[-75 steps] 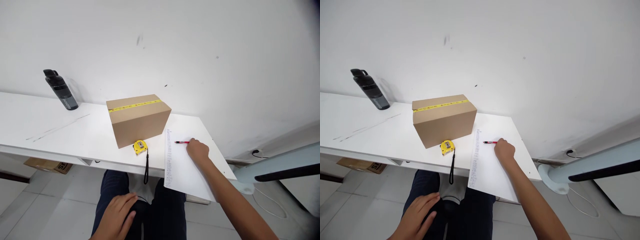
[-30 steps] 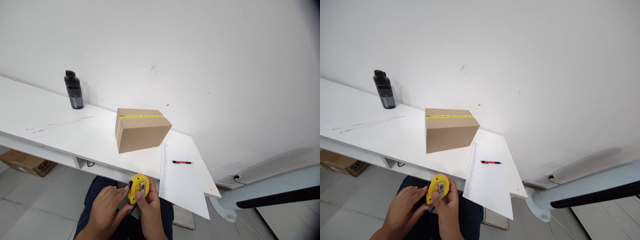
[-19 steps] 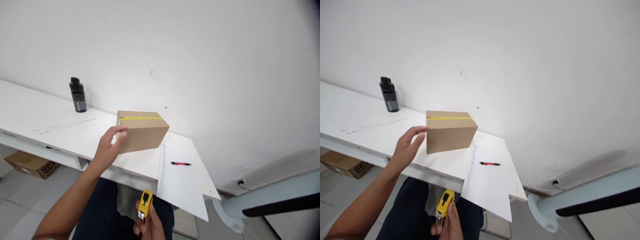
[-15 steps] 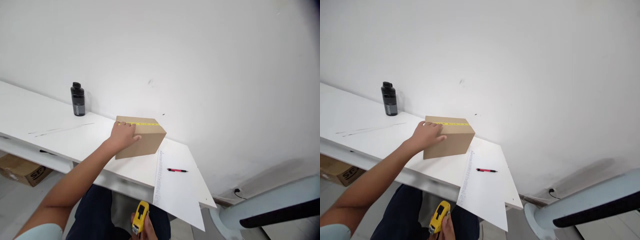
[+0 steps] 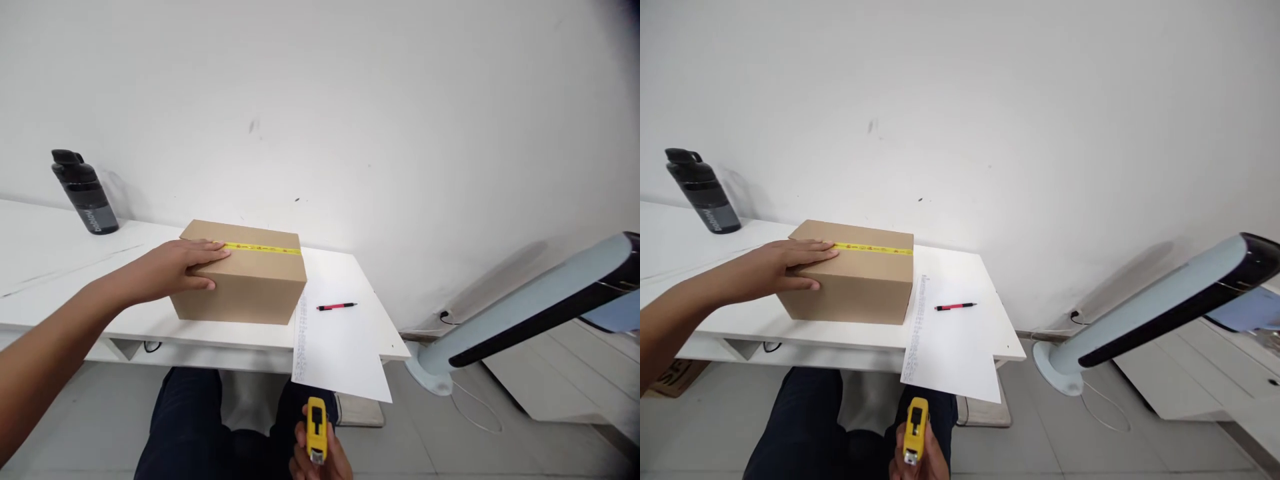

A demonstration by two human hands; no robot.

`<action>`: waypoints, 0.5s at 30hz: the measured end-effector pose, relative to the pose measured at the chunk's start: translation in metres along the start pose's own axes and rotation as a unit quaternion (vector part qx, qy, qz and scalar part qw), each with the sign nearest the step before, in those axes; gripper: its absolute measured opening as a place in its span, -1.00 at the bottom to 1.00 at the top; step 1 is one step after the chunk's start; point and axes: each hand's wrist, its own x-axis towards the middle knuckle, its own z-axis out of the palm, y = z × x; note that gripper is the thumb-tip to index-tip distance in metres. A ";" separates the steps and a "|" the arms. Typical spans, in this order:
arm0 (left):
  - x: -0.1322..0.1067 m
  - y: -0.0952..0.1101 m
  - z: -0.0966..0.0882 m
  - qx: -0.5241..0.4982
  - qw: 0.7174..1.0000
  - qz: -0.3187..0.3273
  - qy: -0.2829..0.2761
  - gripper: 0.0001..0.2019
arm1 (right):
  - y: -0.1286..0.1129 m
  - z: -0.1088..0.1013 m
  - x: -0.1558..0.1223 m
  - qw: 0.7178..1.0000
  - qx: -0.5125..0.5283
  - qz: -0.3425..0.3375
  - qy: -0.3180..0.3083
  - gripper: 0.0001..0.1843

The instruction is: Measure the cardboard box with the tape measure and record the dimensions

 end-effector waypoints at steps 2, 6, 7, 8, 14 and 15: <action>-0.008 0.012 0.003 -0.006 1.000 0.006 0.000 -0.25 | -0.006 0.003 -0.004 1.000 -0.001 -0.006 -0.020 -0.52; -0.033 0.052 0.012 0.046 0.990 -0.032 0.126 -0.45 | -0.011 0.023 -0.004 0.997 0.000 0.005 -0.071 -0.42; -0.043 0.064 0.017 0.065 0.980 -0.037 0.184 -0.52 | -0.010 0.029 -0.003 0.997 -0.001 0.006 -0.081 -0.42; -0.053 0.077 0.024 0.077 0.967 -0.035 0.240 -0.59 | -0.009 0.036 -0.001 0.996 -0.001 0.006 -0.088 -0.42; -0.112 0.158 0.108 -0.034 0.963 0.128 0.235 -0.55 | 0.006 0.065 0.009 0.998 -0.032 -0.023 -0.038 -0.48; -0.119 0.165 0.122 -0.045 0.962 0.134 0.232 -0.55 | 0.008 0.067 0.010 0.998 -0.049 -0.028 -0.024 -0.48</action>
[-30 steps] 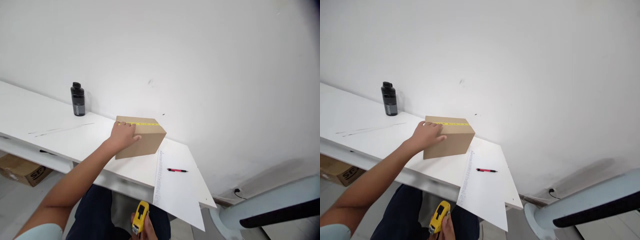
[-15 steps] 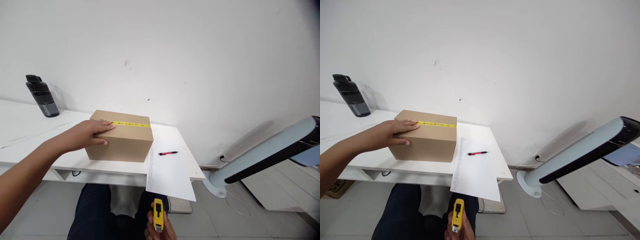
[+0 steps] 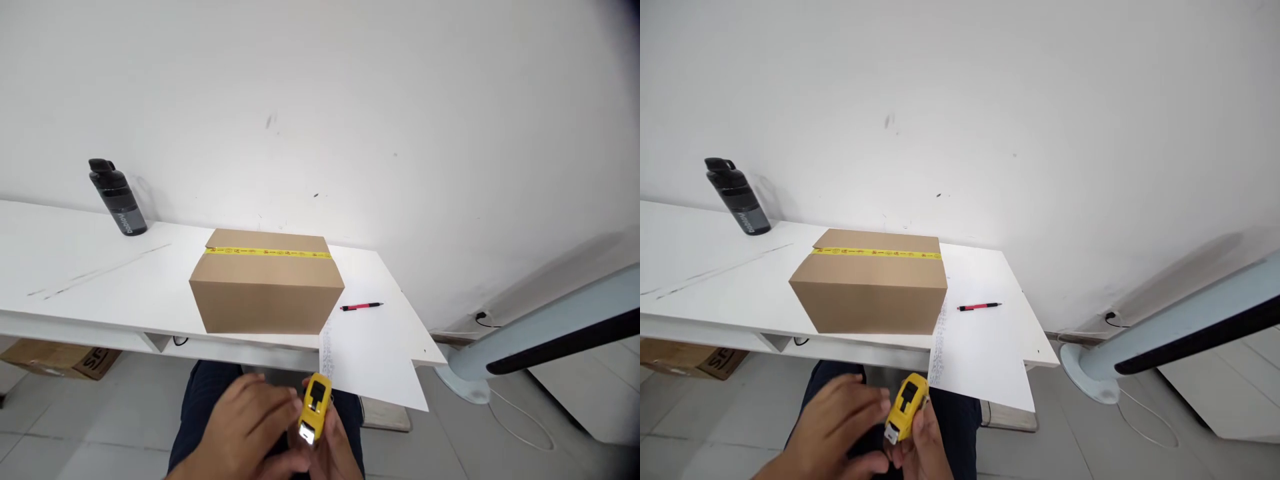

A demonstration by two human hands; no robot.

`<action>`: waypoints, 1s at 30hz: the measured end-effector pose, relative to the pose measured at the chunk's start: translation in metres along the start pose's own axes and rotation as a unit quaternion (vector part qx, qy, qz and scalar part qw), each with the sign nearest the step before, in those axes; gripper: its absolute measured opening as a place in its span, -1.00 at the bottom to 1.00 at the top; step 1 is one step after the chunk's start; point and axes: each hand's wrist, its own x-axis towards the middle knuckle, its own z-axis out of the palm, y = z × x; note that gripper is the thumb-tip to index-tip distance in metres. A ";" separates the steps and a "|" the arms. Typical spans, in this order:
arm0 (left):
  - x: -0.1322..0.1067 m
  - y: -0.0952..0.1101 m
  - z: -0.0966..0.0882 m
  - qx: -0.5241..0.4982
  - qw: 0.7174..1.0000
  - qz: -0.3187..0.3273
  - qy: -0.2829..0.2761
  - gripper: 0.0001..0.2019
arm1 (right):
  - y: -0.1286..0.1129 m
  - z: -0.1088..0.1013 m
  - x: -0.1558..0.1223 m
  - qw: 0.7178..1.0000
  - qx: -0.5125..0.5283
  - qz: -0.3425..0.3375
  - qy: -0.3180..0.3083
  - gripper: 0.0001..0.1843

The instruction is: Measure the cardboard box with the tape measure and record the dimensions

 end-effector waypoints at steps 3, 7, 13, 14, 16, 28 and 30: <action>-0.022 0.006 0.013 -0.019 1.000 -0.021 0.014 -0.59 | 0.002 0.005 0.000 0.997 -0.073 -0.007 0.009 -0.42; -0.027 -0.014 -0.006 0.016 0.999 -0.009 0.034 -0.63 | 0.002 0.015 -0.003 0.982 -0.185 -0.023 0.004 -0.33; -0.016 -0.032 -0.037 0.062 0.989 0.133 0.010 -0.72 | -0.004 0.032 -0.002 0.959 -0.270 -0.080 -0.018 -0.46; -0.014 -0.036 -0.042 0.075 0.988 0.136 0.014 -0.73 | -0.012 0.032 0.001 0.953 -0.286 -0.099 -0.021 -0.48; -0.008 -0.052 -0.055 0.132 0.982 0.121 0.058 -0.76 | -0.040 0.029 0.012 0.935 -0.326 -0.139 -0.019 -0.50; 0.022 -0.185 -0.108 0.399 0.905 0.055 0.137 -0.69 | -0.182 0.029 0.126 0.856 -0.332 -0.384 0.094 -0.54; 0.018 -0.187 -0.102 0.363 0.920 0.039 0.145 -0.69 | -0.176 0.027 0.128 0.852 -0.349 -0.380 0.086 -0.57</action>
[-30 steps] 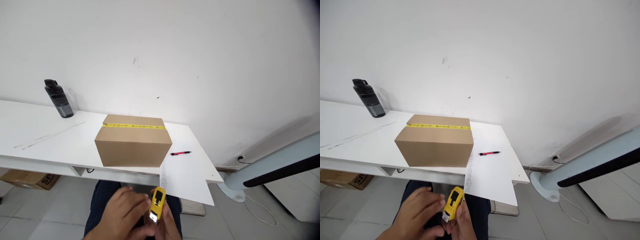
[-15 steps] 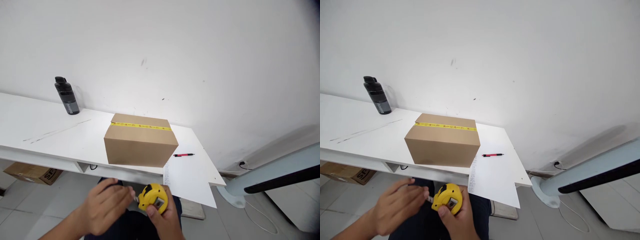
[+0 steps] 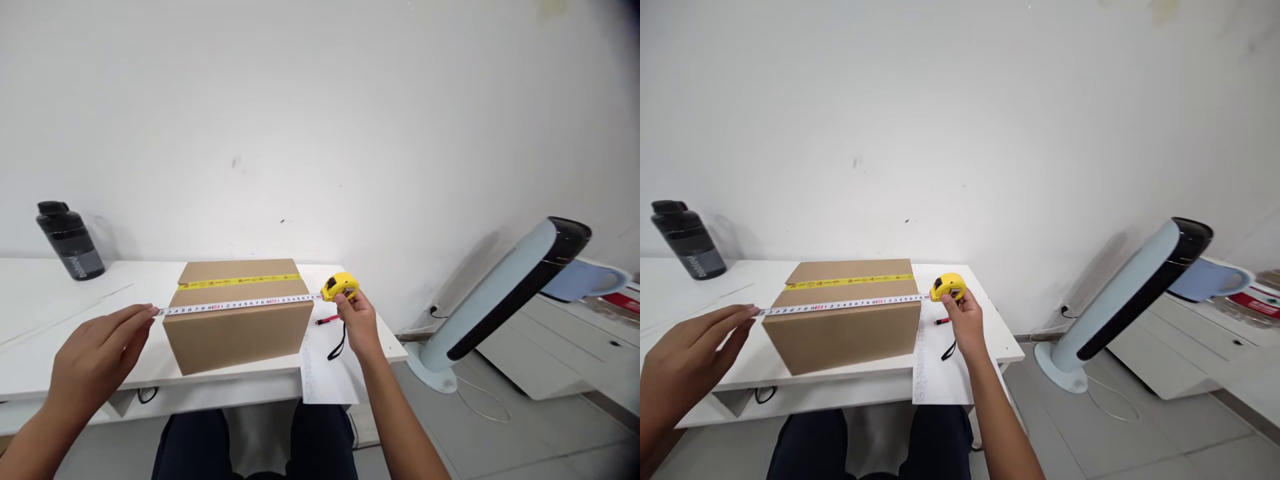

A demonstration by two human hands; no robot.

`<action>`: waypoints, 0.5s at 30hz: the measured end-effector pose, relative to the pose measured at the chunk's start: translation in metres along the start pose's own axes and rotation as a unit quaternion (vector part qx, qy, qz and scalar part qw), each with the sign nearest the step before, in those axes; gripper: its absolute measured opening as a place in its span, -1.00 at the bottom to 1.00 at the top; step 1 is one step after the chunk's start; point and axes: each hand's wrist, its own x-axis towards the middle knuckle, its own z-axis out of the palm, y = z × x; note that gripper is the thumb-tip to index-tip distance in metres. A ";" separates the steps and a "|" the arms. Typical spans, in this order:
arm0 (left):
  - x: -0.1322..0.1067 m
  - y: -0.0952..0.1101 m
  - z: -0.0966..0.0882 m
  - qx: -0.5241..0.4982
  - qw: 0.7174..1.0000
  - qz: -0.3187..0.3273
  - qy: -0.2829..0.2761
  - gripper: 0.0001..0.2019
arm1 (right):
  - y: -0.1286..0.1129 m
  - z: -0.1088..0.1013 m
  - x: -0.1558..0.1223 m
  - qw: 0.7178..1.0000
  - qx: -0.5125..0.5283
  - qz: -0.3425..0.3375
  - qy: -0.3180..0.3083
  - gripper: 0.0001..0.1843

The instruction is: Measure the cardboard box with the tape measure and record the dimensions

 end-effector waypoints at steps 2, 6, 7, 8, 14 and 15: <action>-0.003 0.004 0.001 -0.024 0.999 -0.027 0.007 -0.68 | 0.006 0.002 -0.005 1.000 -0.009 0.001 -0.013 -0.59; 0.000 0.011 -0.004 -0.058 0.997 -0.050 -0.025 -0.67 | 0.011 0.007 -0.007 0.999 -0.014 0.008 -0.036 -0.62; 0.001 0.013 -0.007 -0.068 0.995 -0.056 -0.040 -0.68 | 0.011 0.008 -0.006 0.999 -0.015 0.011 -0.042 -0.63; 0.003 0.016 -0.008 -0.075 0.994 -0.064 -0.052 -0.69 | 0.010 0.008 -0.005 0.999 -0.016 0.013 -0.047 -0.64; 0.010 0.037 -0.008 -0.083 0.990 -0.098 -0.059 -0.66 | 0.010 0.003 -0.003 0.996 -0.043 0.020 -0.070 -0.62; 0.011 0.040 -0.007 -0.079 0.990 -0.102 -0.051 -0.67 | 0.010 0.002 -0.003 0.996 -0.052 0.022 -0.072 -0.62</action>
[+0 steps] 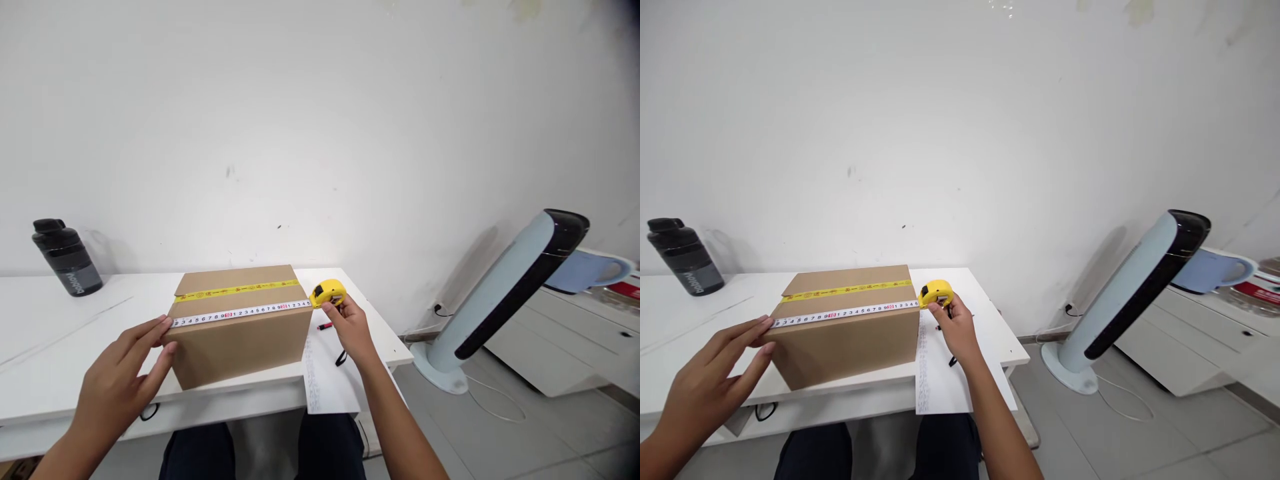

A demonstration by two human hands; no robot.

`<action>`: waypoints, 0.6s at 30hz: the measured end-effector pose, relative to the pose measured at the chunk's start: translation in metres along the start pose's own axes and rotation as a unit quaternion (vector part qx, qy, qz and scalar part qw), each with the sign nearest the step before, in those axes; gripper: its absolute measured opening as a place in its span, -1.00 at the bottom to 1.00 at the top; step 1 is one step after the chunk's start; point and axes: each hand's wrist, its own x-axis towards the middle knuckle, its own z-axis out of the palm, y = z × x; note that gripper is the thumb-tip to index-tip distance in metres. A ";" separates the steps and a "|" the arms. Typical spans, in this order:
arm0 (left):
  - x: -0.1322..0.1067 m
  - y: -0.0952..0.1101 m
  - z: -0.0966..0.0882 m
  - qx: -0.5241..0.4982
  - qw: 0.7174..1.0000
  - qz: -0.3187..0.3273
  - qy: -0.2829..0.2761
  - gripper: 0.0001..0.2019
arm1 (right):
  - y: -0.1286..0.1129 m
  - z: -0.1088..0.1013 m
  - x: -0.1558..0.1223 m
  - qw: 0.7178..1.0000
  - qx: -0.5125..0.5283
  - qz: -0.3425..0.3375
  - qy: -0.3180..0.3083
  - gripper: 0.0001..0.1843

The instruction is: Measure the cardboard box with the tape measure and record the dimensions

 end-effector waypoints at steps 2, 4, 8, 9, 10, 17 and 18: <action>0.001 0.003 0.004 0.006 1.000 -0.003 0.016 -0.70 | 0.000 -0.001 0.000 1.000 -0.010 0.004 -0.001 -0.61; 0.002 0.004 0.006 0.006 1.000 -0.003 0.022 -0.73 | 0.000 -0.001 0.000 1.000 -0.012 0.006 -0.004 -0.62; 0.001 0.003 0.005 0.000 1.000 -0.015 0.015 -0.71 | -0.003 -0.001 -0.001 1.000 -0.006 0.009 -0.007 -0.63; 0.001 0.003 0.004 0.000 1.000 -0.016 0.013 -0.70 | -0.004 0.000 -0.002 1.000 -0.005 0.010 -0.004 -0.62; 0.001 0.003 0.003 0.000 1.000 -0.018 0.011 -0.70 | -0.005 0.000 -0.003 1.000 -0.005 0.011 0.000 -0.62; 0.005 0.007 -0.002 -0.005 1.000 -0.014 0.008 -0.70 | -0.011 0.003 -0.008 0.999 -0.011 0.027 0.017 -0.63; 0.006 0.008 -0.002 -0.001 1.000 -0.014 0.009 -0.71 | -0.012 0.003 -0.008 0.999 -0.011 0.026 0.016 -0.63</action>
